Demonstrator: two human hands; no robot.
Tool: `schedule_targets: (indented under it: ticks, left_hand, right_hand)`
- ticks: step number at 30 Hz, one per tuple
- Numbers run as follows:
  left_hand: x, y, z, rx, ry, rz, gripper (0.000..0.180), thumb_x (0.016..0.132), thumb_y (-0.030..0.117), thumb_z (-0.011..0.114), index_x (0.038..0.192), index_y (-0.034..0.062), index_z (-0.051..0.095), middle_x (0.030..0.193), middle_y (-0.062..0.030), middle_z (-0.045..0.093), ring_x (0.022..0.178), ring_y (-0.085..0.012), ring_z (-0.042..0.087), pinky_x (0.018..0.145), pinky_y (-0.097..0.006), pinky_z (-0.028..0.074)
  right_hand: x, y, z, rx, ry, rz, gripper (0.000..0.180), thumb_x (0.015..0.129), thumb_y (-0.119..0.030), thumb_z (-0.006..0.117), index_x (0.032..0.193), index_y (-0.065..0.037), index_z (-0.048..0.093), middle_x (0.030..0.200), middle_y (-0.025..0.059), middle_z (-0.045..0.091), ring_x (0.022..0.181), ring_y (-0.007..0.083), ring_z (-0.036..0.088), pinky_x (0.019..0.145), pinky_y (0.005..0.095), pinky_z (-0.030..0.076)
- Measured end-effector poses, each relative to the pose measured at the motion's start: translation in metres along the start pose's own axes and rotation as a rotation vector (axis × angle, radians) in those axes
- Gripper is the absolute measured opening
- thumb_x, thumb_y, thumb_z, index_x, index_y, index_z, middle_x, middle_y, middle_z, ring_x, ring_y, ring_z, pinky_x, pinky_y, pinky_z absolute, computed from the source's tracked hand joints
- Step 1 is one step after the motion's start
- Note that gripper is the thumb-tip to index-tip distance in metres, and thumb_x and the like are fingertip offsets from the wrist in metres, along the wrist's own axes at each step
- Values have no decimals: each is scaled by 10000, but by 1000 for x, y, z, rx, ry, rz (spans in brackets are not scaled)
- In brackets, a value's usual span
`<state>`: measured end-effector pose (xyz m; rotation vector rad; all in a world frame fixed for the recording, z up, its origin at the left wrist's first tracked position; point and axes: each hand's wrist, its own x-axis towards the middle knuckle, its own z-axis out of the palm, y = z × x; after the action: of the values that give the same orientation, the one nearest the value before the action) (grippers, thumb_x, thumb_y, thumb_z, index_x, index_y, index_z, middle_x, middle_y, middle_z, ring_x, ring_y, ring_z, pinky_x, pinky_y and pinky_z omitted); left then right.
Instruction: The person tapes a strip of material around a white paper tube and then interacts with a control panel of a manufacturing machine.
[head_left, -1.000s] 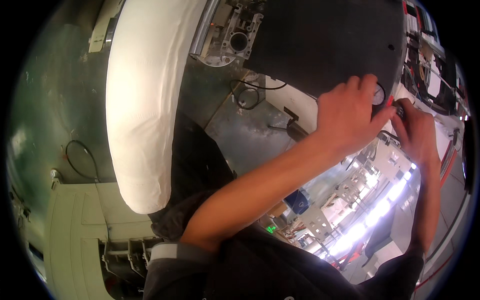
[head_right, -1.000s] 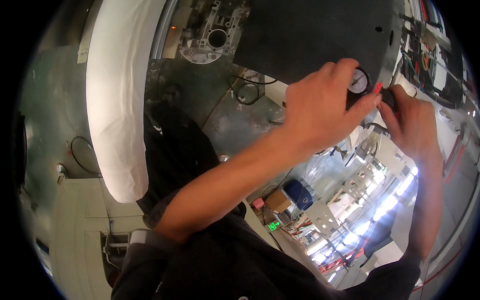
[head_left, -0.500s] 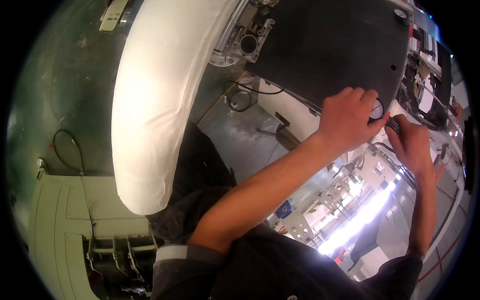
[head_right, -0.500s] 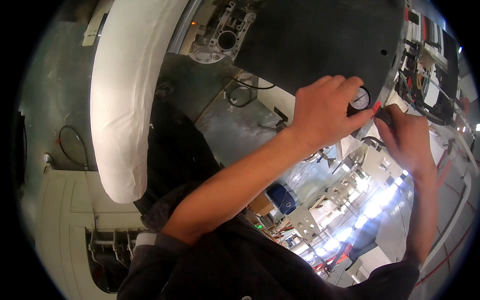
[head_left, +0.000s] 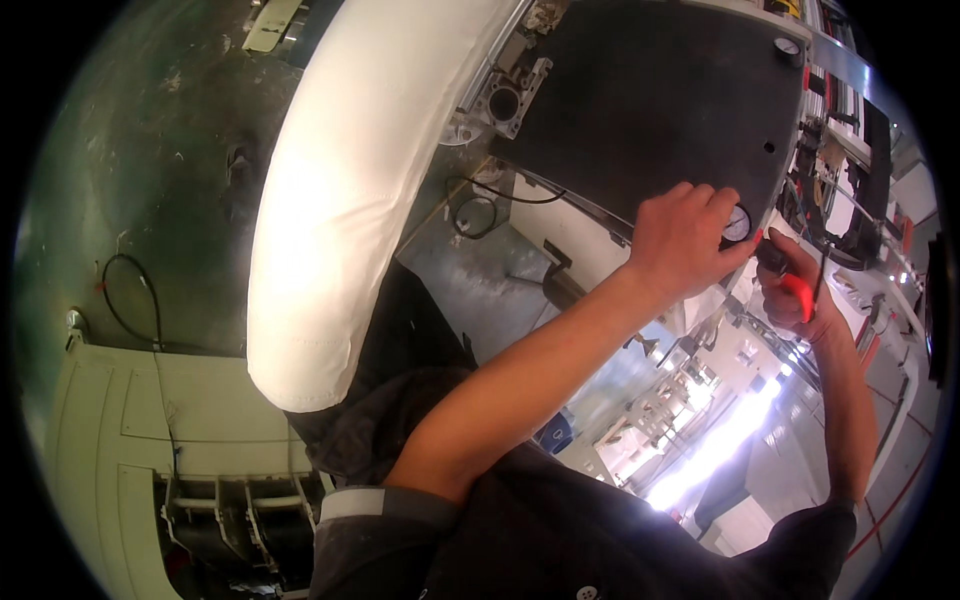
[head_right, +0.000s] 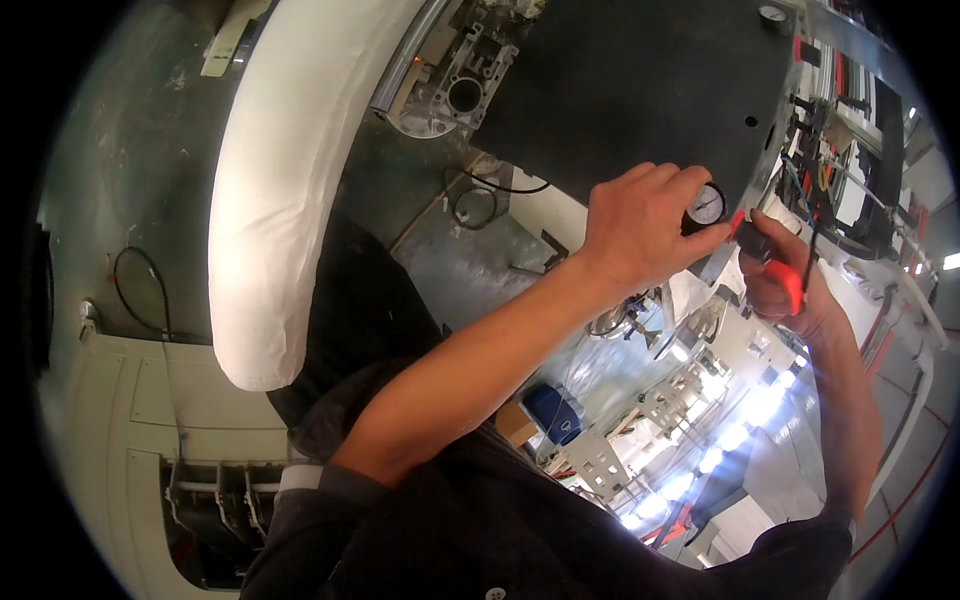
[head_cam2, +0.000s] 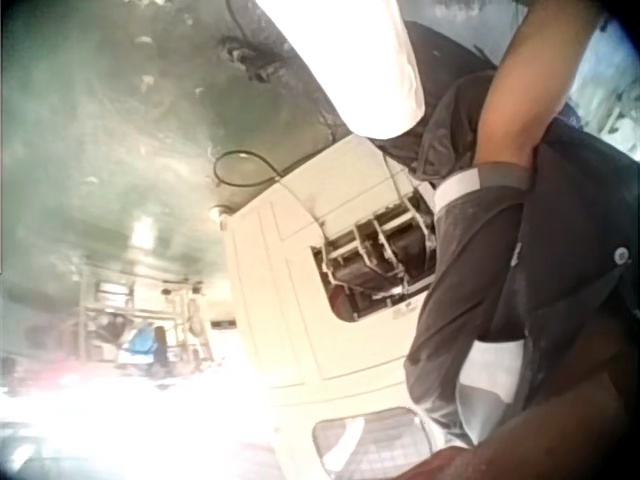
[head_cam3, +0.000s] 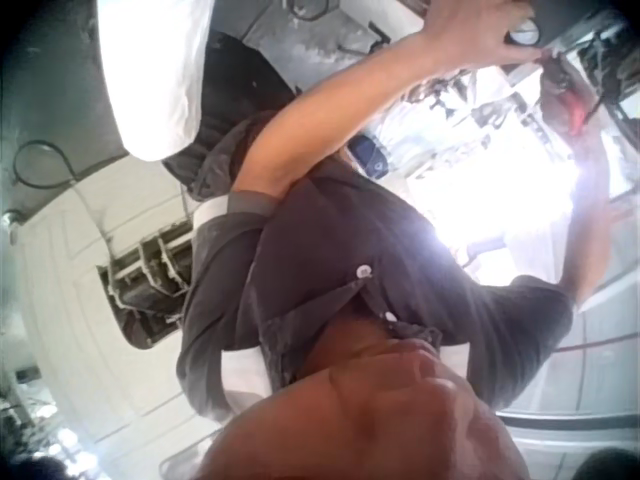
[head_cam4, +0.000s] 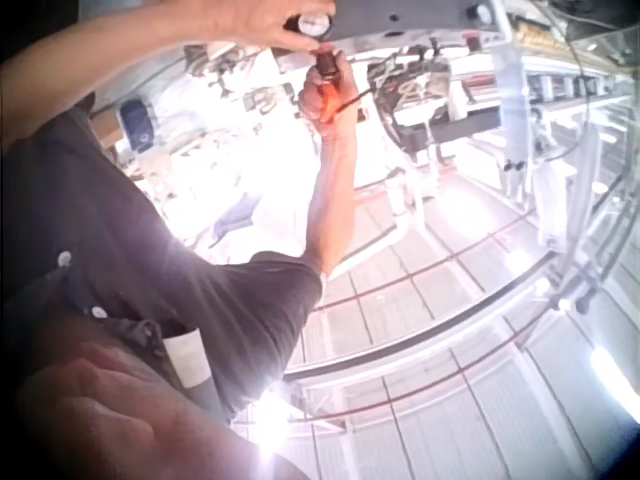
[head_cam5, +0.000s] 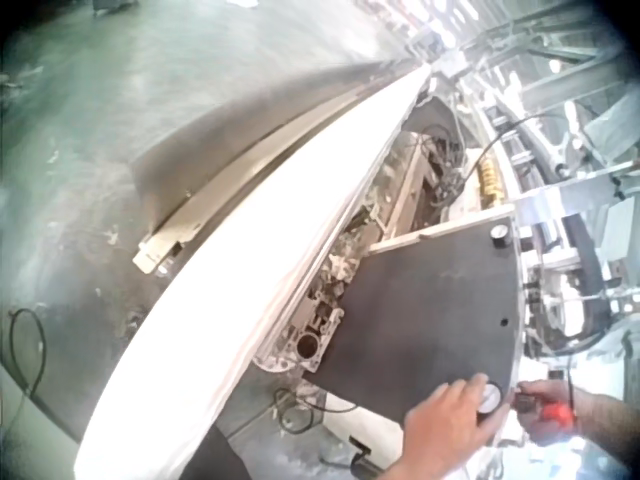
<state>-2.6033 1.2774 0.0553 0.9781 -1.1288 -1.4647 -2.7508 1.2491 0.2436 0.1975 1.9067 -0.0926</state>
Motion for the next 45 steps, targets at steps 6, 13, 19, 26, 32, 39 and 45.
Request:
schedule_targets:
  ticks: [6, 13, 19, 26, 32, 39, 45]
  left_hand:
    - [0, -1, 0, 37, 27, 9, 415, 723, 381, 769, 1005, 95, 662, 804, -39, 637, 776, -235, 623, 622, -377, 511]
    - [0, -1, 0, 47, 16, 5, 420, 721, 383, 770, 1012, 96, 671, 813, -39, 642, 788, -234, 623, 634, -378, 513]
    - [-1, 1, -2, 46, -18, 1, 432, 724, 389, 768, 1025, 95, 669, 819, -38, 646, 806, -237, 625, 654, -381, 517]
    - [-1, 3, -4, 68, -64, -33, 464, 734, 403, 758, 1059, 85, 669, 854, -44, 659, 839, -240, 628, 680, -383, 521]
    - [0, 4, -2, 96, -40, -18, 490, 733, 412, 753, 1080, 75, 672, 855, -44, 665, 853, -237, 630, 697, -379, 521]
    - [1, 4, -7, 138, -57, -9, 483, 730, 416, 755, 1083, 94, 678, 815, -37, 666, 810, -239, 634, 686, -378, 519]
    - [1, 16, -9, 221, -88, -13, 471, 746, 418, 752, 1085, 99, 677, 832, -40, 677, 811, -254, 637, 695, -389, 520]
  right_hand:
    - [-10, -4, 35, -1081, 451, -394, 470, 1007, -413, 497, 926, 28, 640, 624, 18, 542, 579, 81, 488, 551, 284, 390]
    - [-19, -8, 54, -1388, 501, -431, 439, 983, -366, 529, 928, 57, 635, 626, 33, 557, 579, 133, 516, 570, 314, 404]
    - [-5, -1, 20, -714, 404, -286, 399, 980, -431, 510, 871, -62, 612, 622, -12, 526, 515, 90, 491, 472, 265, 369]
    - [-5, -2, 27, -424, 322, -186, 445, 971, -505, 495, 834, -90, 574, 624, -12, 515, 439, 83, 439, 359, 248, 274]
    - [-3, 10, 11, -705, 445, -288, 533, 990, -525, 471, 849, -36, 626, 683, 31, 581, 553, 117, 517, 519, 272, 403]
    - [-7, 25, 27, -1072, 573, -538, 580, 1011, -505, 438, 959, 38, 633, 760, 120, 608, 736, 213, 571, 704, 354, 451]
    - [1, 27, 23, -1225, 579, -662, 569, 1016, -479, 419, 925, 45, 621, 749, 253, 606, 755, 416, 602, 698, 448, 450]
